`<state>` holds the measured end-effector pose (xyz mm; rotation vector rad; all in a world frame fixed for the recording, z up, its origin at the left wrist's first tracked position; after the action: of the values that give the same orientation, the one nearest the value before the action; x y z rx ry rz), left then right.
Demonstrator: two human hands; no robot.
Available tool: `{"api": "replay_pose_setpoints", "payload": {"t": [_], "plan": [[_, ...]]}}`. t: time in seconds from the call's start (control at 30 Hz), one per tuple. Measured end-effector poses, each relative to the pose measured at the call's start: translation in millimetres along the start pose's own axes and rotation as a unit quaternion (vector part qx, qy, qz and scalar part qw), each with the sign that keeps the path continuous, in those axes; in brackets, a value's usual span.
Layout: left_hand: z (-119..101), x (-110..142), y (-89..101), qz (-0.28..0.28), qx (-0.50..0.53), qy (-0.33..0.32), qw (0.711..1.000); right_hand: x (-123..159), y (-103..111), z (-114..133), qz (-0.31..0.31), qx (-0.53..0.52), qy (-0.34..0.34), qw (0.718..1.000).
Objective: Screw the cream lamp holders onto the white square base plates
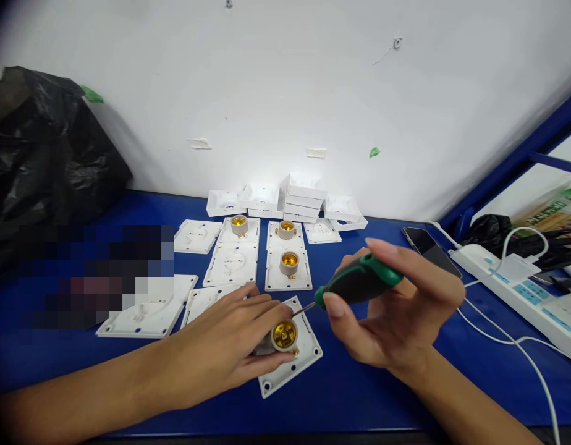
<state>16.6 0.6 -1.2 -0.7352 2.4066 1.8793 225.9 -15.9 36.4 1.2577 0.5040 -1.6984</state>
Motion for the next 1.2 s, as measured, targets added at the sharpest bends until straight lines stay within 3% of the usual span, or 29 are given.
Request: {"api": "replay_pose_setpoints", "payload": {"t": [0.1, 0.33, 0.43, 0.73, 1.2], "plan": [[-0.4, -2.9, 2.0, -0.009, 0.015, 0.018, 1.000, -4.4, -4.6, -3.0, -0.011, -0.008, -0.014, 1.000], [-2.7, -4.8, 3.5, -0.037, 0.025, 0.024, 0.999, 2.3, -13.0, -14.8, 0.155, -0.056, -0.068, 0.984], [-2.5, -3.7, 2.3, -0.032, 0.030, 0.018, 0.999, 4.6, -16.8, -13.4, 0.195, -0.066, -0.072, 0.976], [-4.2, -2.2, 0.6, -0.027, 0.018, 0.020, 0.999, 10.6, -15.0, -13.5, 0.230, -0.023, -0.063, 0.971], [-3.8, -2.6, 0.8, -0.027, -0.005, 0.007, 1.000, 7.3, -14.3, -17.0, 0.223, 0.001, -0.080, 0.972]]}}
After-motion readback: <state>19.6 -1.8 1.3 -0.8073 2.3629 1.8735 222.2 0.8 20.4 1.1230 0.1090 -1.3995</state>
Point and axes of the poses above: each hand's wrist, its own x-axis away from the middle knuckle, its own y-axis out of the back of the hand, z = x × y, the point moved 2 cm from there along -x, towards the middle knuckle, and after that the axes turned 9 degrees about -y, right-handed, at the moved point
